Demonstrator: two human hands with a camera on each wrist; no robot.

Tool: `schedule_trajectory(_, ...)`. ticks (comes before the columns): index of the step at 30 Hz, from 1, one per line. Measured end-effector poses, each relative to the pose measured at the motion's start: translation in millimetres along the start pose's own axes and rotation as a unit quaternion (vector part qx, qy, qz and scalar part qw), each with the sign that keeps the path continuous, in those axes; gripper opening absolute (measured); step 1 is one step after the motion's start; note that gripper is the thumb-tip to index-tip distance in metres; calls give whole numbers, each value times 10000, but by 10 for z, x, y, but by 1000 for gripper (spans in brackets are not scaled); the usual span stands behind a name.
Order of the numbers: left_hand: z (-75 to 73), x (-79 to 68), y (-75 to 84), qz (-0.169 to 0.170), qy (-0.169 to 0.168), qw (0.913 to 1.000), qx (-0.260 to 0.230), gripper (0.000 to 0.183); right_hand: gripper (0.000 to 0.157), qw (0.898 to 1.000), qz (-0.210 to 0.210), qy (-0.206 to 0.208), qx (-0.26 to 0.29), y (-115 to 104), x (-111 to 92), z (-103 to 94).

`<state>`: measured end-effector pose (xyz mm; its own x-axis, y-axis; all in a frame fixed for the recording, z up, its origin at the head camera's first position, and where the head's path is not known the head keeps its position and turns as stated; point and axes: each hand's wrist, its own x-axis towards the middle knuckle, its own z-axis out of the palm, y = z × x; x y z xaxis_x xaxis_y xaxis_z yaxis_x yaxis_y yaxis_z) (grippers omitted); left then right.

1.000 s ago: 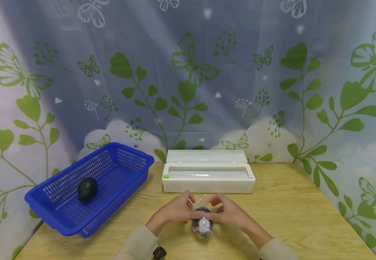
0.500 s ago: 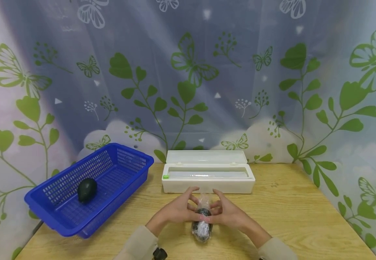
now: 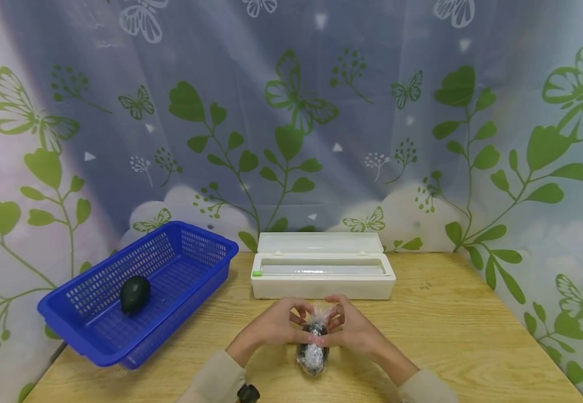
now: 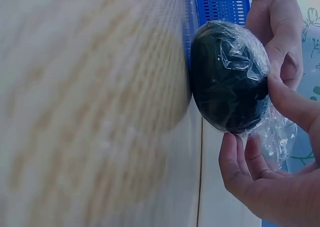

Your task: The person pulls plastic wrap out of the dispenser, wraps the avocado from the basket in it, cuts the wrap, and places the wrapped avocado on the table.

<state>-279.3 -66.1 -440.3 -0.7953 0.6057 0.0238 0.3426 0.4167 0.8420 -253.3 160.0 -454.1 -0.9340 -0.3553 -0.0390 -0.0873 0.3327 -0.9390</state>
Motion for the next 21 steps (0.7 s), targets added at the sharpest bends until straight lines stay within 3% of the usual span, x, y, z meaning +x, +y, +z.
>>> schedule_trajectory(4, 1, 9, -16, 344, -55, 9994, -4, 24, 50, 9994, -238, 26, -246, -24, -9, 1)
schedule_trajectory(8, -1, 7, -31, 358, -74, 9993, -12, 19, 31, 9972, -457, 88, -583, -46, -18, 1)
schedule_trajectory(14, -18, -11, -65, 34, -474, 9968, -641, 15, 21, 9880, -1053, -6, -1126, -48, -29, -18)
schedule_trajectory(17, -27, -21, -71, -128, -627, 9941, -874, 14, 18, 9853, -1229, -340, -1141, -47, -38, -77)
schedule_trajectory(21, -28, -24, -60, -194, -573, 9944, -863, 17, 18, 9872, -1014, -994, -721, -59, -49, -178)
